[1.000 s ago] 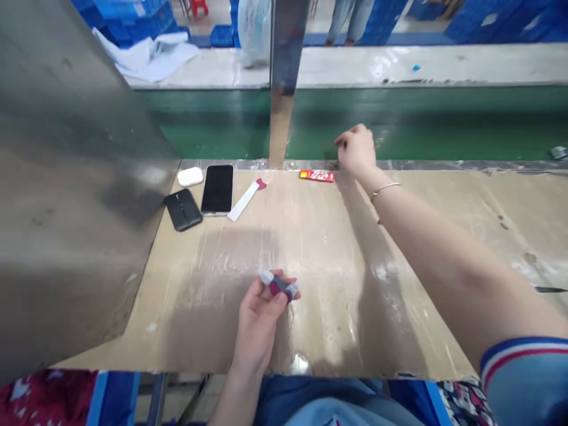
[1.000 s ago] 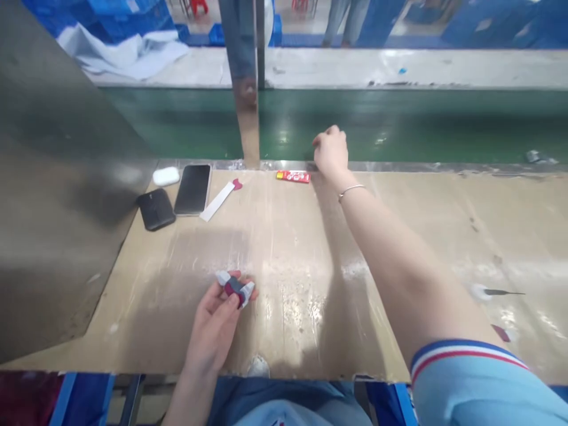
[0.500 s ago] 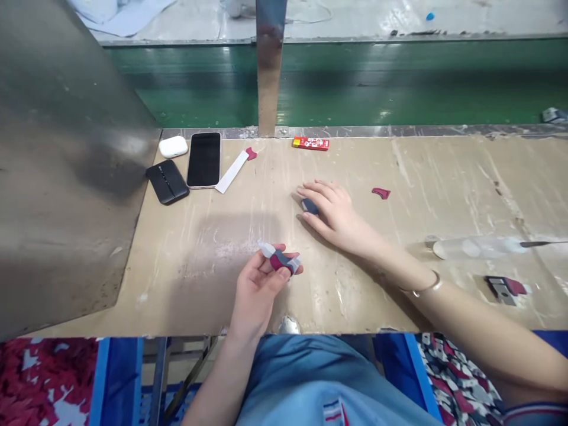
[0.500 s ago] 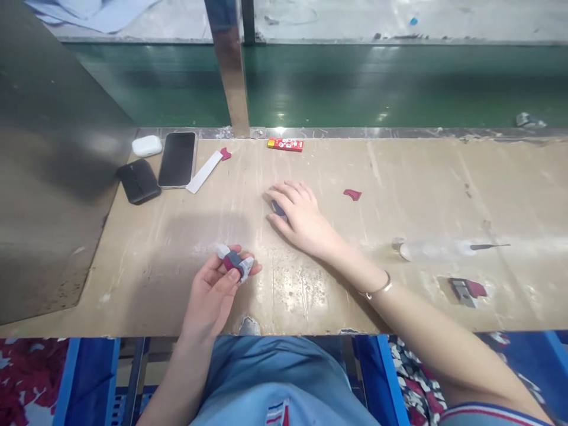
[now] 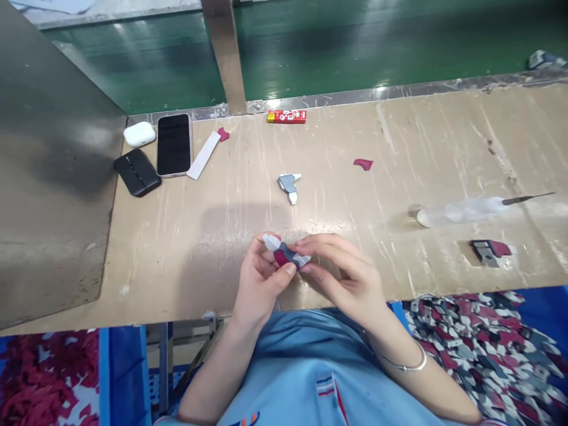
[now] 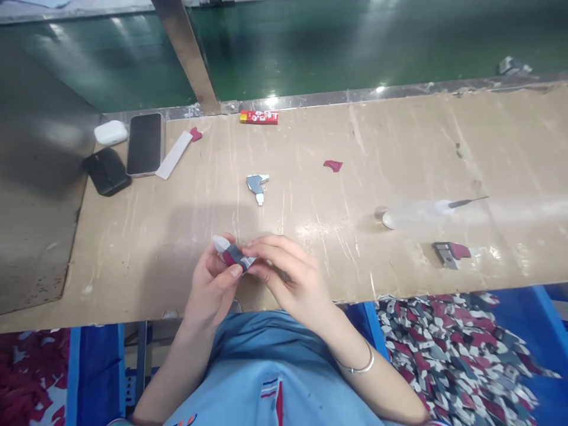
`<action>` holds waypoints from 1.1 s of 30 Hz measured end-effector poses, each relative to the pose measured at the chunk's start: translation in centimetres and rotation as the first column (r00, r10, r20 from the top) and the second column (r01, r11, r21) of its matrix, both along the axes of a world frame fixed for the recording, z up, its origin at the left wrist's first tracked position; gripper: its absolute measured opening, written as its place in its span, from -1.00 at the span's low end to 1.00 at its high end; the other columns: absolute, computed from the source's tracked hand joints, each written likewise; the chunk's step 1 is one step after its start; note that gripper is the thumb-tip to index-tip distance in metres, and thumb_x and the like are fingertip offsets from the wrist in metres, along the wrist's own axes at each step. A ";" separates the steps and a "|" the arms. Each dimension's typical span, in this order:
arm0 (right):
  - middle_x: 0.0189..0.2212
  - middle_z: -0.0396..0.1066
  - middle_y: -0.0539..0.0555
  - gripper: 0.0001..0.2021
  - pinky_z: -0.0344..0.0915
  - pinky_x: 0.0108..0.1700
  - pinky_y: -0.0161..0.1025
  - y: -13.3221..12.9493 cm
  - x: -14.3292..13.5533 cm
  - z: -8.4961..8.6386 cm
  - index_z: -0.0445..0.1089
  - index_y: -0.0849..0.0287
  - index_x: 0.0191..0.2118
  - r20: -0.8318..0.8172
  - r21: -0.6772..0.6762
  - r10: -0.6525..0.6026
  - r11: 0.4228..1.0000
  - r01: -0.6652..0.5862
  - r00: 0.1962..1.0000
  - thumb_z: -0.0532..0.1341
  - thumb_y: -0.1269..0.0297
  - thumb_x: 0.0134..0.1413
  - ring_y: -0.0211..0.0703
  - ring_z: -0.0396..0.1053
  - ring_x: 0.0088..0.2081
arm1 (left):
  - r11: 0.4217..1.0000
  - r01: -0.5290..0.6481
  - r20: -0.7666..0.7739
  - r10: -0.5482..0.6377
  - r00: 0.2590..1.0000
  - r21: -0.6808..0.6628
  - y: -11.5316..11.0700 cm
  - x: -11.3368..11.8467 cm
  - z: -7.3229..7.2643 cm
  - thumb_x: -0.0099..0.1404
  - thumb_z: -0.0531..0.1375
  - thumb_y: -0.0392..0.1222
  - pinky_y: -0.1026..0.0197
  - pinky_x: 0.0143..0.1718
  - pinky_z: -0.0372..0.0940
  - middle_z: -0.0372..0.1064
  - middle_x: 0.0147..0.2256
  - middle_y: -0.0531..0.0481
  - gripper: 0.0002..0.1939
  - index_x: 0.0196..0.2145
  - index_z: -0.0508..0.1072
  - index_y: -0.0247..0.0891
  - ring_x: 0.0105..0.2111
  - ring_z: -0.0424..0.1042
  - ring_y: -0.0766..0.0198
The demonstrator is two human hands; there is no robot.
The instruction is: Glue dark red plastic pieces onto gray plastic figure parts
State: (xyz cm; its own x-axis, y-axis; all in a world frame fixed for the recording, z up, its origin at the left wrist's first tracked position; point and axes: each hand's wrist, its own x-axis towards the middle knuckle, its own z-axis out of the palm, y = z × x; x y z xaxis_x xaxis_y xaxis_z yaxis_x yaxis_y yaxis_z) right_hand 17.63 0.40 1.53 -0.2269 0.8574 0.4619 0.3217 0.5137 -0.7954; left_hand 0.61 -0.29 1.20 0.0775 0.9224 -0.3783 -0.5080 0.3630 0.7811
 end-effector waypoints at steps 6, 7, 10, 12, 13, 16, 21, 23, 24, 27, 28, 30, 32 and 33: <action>-0.11 0.73 0.13 -0.82 0.74 -0.02 -0.04 -0.5 0.4 0.4 0.62 0.04 -0.01 -0.005 -0.028 -0.040 0.999 0.039 0.999 0.31 0.44 0.43 0.01 0.72 -0.07 | 0.994 0.097 -0.037 -0.096 0.995 0.049 0.3 0.0 0.4 0.04 0.68 0.09 0.22 -0.20 0.50 0.60 -0.44 0.17 -0.36 -0.14 0.43 -0.11 -0.36 0.64 0.24; -0.11 0.72 0.13 -0.84 0.74 -0.03 -0.06 -0.6 0.4 0.5 0.61 0.04 -0.02 -0.002 -0.025 -0.035 0.999 0.035 0.999 0.31 0.44 0.44 0.00 0.72 -0.07 | 0.993 0.102 -0.042 -0.100 0.994 0.063 0.4 0.0 0.4 0.04 0.68 0.10 0.24 -0.23 0.49 0.58 -0.46 0.18 -0.37 -0.16 0.42 -0.11 -0.39 0.62 0.27; -0.09 0.72 0.11 -0.83 0.72 -0.03 -0.12 -1.0 0.3 0.7 0.58 0.05 -0.01 -0.004 -0.014 -0.029 0.999 0.029 1.000 0.31 0.46 0.43 -0.04 0.71 -0.06 | 0.989 0.115 -0.059 -0.110 0.992 0.098 0.3 0.0 0.4 0.06 0.67 0.12 0.30 -0.31 0.43 0.57 -0.46 0.18 -0.38 -0.21 0.39 -0.12 -0.47 0.54 0.35; -0.09 0.71 0.10 -0.81 0.71 -0.03 -0.12 -1.2 0.2 0.8 0.57 0.04 0.00 0.004 -0.006 -0.034 0.999 0.034 0.999 0.30 0.48 0.43 -0.05 0.70 -0.05 | 0.987 0.124 -0.079 -0.117 0.990 0.099 0.2 -0.1 0.3 0.06 0.66 0.14 0.30 -0.34 0.41 0.58 -0.44 0.16 -0.38 -0.24 0.37 -0.13 -0.47 0.52 0.35; -0.08 0.71 0.10 -0.80 0.71 -0.04 -0.12 -1.3 0.2 0.8 0.57 0.03 0.00 0.015 0.000 -0.035 0.999 0.035 0.999 0.29 0.48 0.43 -0.05 0.70 -0.06 | 0.987 0.130 -0.089 -0.122 0.989 0.093 0.1 -0.2 0.2 0.05 0.66 0.16 0.28 -0.34 0.41 0.58 -0.43 0.14 -0.37 -0.26 0.35 -0.13 -0.46 0.51 0.34; -0.08 0.70 0.09 -0.78 0.71 -0.04 -0.12 -1.5 0.2 0.9 0.57 0.02 0.02 0.055 0.016 -0.031 0.999 0.030 0.998 0.26 0.48 0.46 -0.05 0.71 -0.06 | 0.986 0.152 -0.103 -0.144 0.984 0.072 0.0 -0.4 -0.1 0.03 0.65 0.19 0.23 -0.33 0.42 0.58 -0.39 0.11 -0.34 -0.28 0.32 -0.12 -0.42 0.53 0.28; -0.08 0.70 0.09 -0.79 0.69 -0.01 -0.18 -1.5 0.5 0.8 0.56 0.06 0.01 0.039 0.011 -0.029 1.000 0.029 0.999 0.30 0.52 0.41 -0.08 0.70 -0.05 | 0.981 0.186 -0.035 -0.184 0.982 0.049 0.1 -0.7 -0.1 0.08 0.66 0.11 0.25 -0.25 0.45 0.58 -0.37 0.13 -0.39 -0.23 0.38 -0.13 -0.37 0.56 0.29; -0.08 0.70 0.10 -0.79 0.68 0.00 -0.20 -1.4 0.6 0.7 0.56 0.08 0.00 0.029 0.011 -0.022 1.000 0.022 0.999 0.32 0.52 0.40 -0.10 0.70 -0.05 | 0.981 0.188 -0.008 -0.188 0.982 0.038 0.1 -0.7 0.0 0.07 0.67 0.10 0.29 -0.24 0.46 0.60 -0.37 0.13 -0.38 -0.24 0.36 -0.15 -0.36 0.58 0.32; -0.08 0.70 0.10 -0.79 0.68 0.00 -0.21 -1.4 0.6 0.7 0.56 0.08 0.00 0.024 0.010 -0.019 1.000 0.018 1.000 0.32 0.52 0.40 -0.11 0.69 -0.05 | 0.981 0.190 -0.003 -0.190 0.982 0.041 0.2 -0.7 0.0 0.07 0.67 0.09 0.31 -0.25 0.46 0.60 -0.38 0.13 -0.37 -0.25 0.35 -0.16 -0.38 0.58 0.34; -0.08 0.70 0.09 -0.79 0.67 0.00 -0.21 -1.4 0.5 0.6 0.57 0.07 0.01 0.007 -0.002 -0.013 1.000 0.013 1.000 0.32 0.51 0.41 -0.11 0.69 -0.05 | 0.979 0.191 -0.006 -0.191 0.982 0.076 0.2 -0.7 -0.2 0.08 0.67 0.09 0.38 -0.31 0.43 0.60 -0.40 0.14 -0.37 -0.26 0.34 -0.18 -0.42 0.55 0.40; -0.08 0.70 0.09 -0.79 0.68 0.00 -0.20 -1.4 0.5 0.6 0.57 0.06 0.01 0.003 -0.007 -0.012 1.000 0.012 1.000 0.31 0.51 0.41 -0.10 0.69 -0.06 | 0.978 0.188 -0.008 -0.188 0.982 0.086 0.2 -0.8 -0.2 0.09 0.67 0.09 0.40 -0.33 0.41 0.59 -0.41 0.15 -0.37 -0.26 0.33 -0.18 -0.43 0.52 0.42; -0.07 0.70 0.09 -0.78 0.68 -0.01 -0.18 -1.5 0.4 0.6 0.59 0.05 0.02 0.003 -0.012 -0.009 1.000 0.009 1.000 0.31 0.50 0.41 -0.09 0.69 -0.06 | 0.979 0.180 -0.013 -0.179 0.984 0.098 0.2 -0.8 -0.3 0.09 0.66 0.09 0.42 -0.37 0.37 0.55 -0.44 0.17 -0.35 -0.29 0.29 -0.18 -0.46 0.47 0.45; -0.07 0.70 0.09 -0.77 0.68 -0.02 -0.17 -1.5 0.4 0.6 0.60 0.04 0.04 0.015 -0.010 -0.006 1.000 0.006 1.000 0.30 0.49 0.42 -0.09 0.69 -0.06 | 0.979 0.177 -0.018 -0.176 0.984 0.100 0.2 -0.8 -0.4 0.09 0.67 0.09 0.42 -0.39 0.35 0.50 -0.45 0.19 -0.33 -0.31 0.25 -0.17 -0.47 0.42 0.46; -0.06 0.70 0.09 -0.76 0.69 -0.03 -0.17 -1.6 0.4 0.6 0.60 0.03 0.04 0.026 -0.006 -0.005 1.000 0.006 1.000 0.29 0.49 0.43 -0.08 0.69 -0.06 | 0.979 0.177 -0.020 -0.176 0.984 0.099 0.1 -0.8 -0.4 0.09 0.67 0.08 0.42 -0.39 0.34 0.48 -0.46 0.20 -0.32 -0.32 0.23 -0.17 -0.47 0.40 0.46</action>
State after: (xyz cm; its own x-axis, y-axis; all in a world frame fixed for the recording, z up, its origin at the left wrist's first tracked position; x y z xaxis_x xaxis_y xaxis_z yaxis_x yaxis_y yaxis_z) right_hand 18.05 -1.18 2.17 -0.2341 0.8615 0.4506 0.3452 0.5070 -0.7898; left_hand -0.17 -0.14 0.78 0.2384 0.9279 -0.2867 -0.4339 0.3659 0.8234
